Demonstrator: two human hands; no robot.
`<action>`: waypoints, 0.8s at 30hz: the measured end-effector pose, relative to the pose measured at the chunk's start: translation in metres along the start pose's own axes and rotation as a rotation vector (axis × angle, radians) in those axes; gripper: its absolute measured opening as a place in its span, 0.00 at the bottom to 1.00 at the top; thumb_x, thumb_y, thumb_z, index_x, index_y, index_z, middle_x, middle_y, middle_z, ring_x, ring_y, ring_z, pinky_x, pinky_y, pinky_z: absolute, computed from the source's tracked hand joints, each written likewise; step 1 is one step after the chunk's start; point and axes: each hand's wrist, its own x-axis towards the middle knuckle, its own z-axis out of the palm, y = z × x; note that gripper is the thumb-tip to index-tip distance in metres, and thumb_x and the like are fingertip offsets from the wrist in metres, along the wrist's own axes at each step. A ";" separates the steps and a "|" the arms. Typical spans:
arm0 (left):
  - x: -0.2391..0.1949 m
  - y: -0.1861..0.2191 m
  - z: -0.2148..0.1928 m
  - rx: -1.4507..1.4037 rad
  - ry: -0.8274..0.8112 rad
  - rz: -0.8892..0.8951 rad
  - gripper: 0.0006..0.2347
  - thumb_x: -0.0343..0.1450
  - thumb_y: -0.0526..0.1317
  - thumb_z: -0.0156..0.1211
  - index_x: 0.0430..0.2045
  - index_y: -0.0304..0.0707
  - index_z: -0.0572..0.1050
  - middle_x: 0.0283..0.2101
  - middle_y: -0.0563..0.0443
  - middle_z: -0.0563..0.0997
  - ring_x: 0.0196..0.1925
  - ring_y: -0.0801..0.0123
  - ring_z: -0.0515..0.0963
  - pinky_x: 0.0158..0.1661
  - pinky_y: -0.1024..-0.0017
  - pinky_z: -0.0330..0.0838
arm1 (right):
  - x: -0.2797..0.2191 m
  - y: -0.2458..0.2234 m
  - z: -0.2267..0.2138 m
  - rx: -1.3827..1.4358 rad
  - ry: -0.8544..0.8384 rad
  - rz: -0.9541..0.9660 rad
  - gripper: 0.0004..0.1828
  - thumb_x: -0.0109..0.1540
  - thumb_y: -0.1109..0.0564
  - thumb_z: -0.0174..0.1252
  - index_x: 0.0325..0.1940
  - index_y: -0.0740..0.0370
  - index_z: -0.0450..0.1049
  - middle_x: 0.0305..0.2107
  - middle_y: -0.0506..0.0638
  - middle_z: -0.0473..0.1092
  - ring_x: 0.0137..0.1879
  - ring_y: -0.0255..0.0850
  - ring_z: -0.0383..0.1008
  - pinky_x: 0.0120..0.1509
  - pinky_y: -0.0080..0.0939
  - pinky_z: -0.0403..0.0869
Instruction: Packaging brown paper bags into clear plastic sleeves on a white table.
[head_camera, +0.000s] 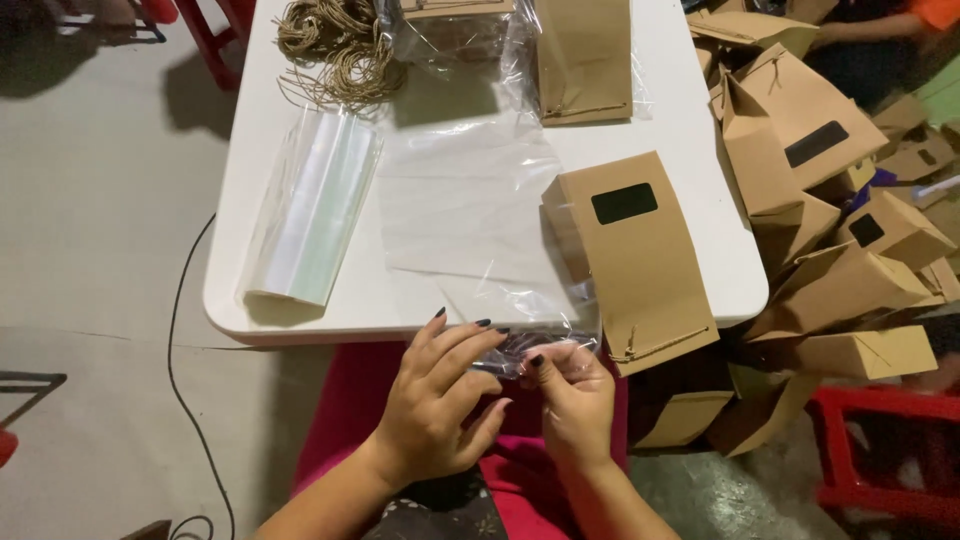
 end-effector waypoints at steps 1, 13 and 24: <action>-0.003 0.000 0.002 0.000 0.003 0.002 0.05 0.70 0.39 0.62 0.29 0.40 0.74 0.55 0.39 0.78 0.59 0.47 0.78 0.65 0.42 0.62 | 0.000 0.001 0.001 -0.001 -0.001 -0.003 0.06 0.61 0.61 0.67 0.33 0.65 0.77 0.26 0.54 0.76 0.31 0.38 0.73 0.38 0.35 0.74; 0.010 -0.009 -0.003 -0.198 0.054 -0.284 0.02 0.67 0.35 0.65 0.30 0.44 0.81 0.42 0.54 0.83 0.44 0.61 0.81 0.50 0.62 0.66 | -0.002 -0.003 0.003 -0.135 -0.111 -0.113 0.10 0.57 0.59 0.71 0.30 0.60 0.75 0.29 0.47 0.71 0.38 0.36 0.72 0.46 0.35 0.72; 0.018 -0.018 0.005 -0.208 -0.067 -0.299 0.04 0.65 0.34 0.67 0.30 0.45 0.81 0.38 0.57 0.83 0.41 0.65 0.79 0.45 0.64 0.66 | 0.003 -0.011 0.002 -0.069 -0.215 -0.039 0.11 0.60 0.52 0.69 0.33 0.59 0.76 0.30 0.47 0.73 0.39 0.38 0.73 0.47 0.38 0.75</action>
